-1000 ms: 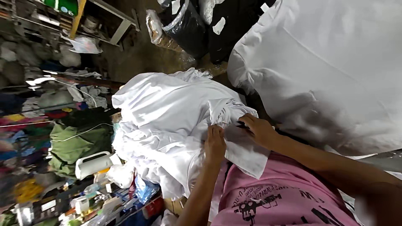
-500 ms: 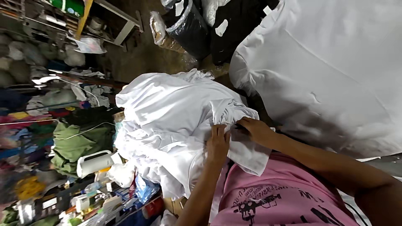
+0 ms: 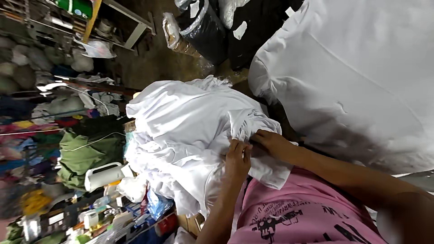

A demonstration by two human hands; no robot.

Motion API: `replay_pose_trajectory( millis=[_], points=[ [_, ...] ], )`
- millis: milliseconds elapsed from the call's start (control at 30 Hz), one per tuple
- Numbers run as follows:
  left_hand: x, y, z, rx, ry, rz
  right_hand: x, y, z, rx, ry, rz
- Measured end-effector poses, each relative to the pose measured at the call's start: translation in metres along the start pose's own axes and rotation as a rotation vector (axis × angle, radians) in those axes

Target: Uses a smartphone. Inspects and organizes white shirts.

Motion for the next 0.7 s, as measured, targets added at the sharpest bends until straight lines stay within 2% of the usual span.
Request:
replay_pose_trajectory(
  millis=[67,200,267,300,367,433,467,533,600,700],
  points=[
    [-0.006,0.000,-0.003,-0.016,-0.036,0.035,0.001,0.001,0.000,-0.052,0.027,-0.069],
    [-0.013,0.011,-0.020,-0.027,-0.225,0.044,0.005,-0.003,0.009,-0.029,0.103,-0.106],
    [-0.008,0.025,-0.026,-0.017,-0.154,0.001,0.011,-0.006,0.024,0.038,0.066,-0.120],
    [-0.004,0.033,-0.025,0.015,-0.054,-0.021,0.014,-0.007,0.032,0.127,0.059,-0.101],
    [0.005,0.050,-0.007,0.207,0.157,-0.124,0.018,-0.007,0.041,0.248,0.052,-0.088],
    [0.017,0.064,0.014,0.450,0.320,-0.292,0.020,-0.011,0.041,0.242,0.037,-0.173],
    [0.022,0.070,0.019,0.496,0.350,-0.344,0.020,-0.013,0.040,0.250,0.026,-0.198],
    [0.028,0.081,0.015,0.459,0.291,-0.381,0.019,-0.019,0.033,0.278,0.029,-0.196],
    [0.036,0.083,0.001,0.300,0.183,-0.359,0.017,-0.025,0.024,0.275,0.085,-0.148],
    [0.044,0.072,-0.015,0.069,0.050,-0.247,0.010,-0.032,0.008,0.153,0.218,-0.053]
  ],
)
Point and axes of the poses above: each hand's wrist, its own y-axis towards the middle knuckle, its own z-axis out of the palm, x = y × z, the point moved 6 cm from there along y, towards the middle knuckle, and after that the axes turned 4 degrees about x, right-handed, at the moved point
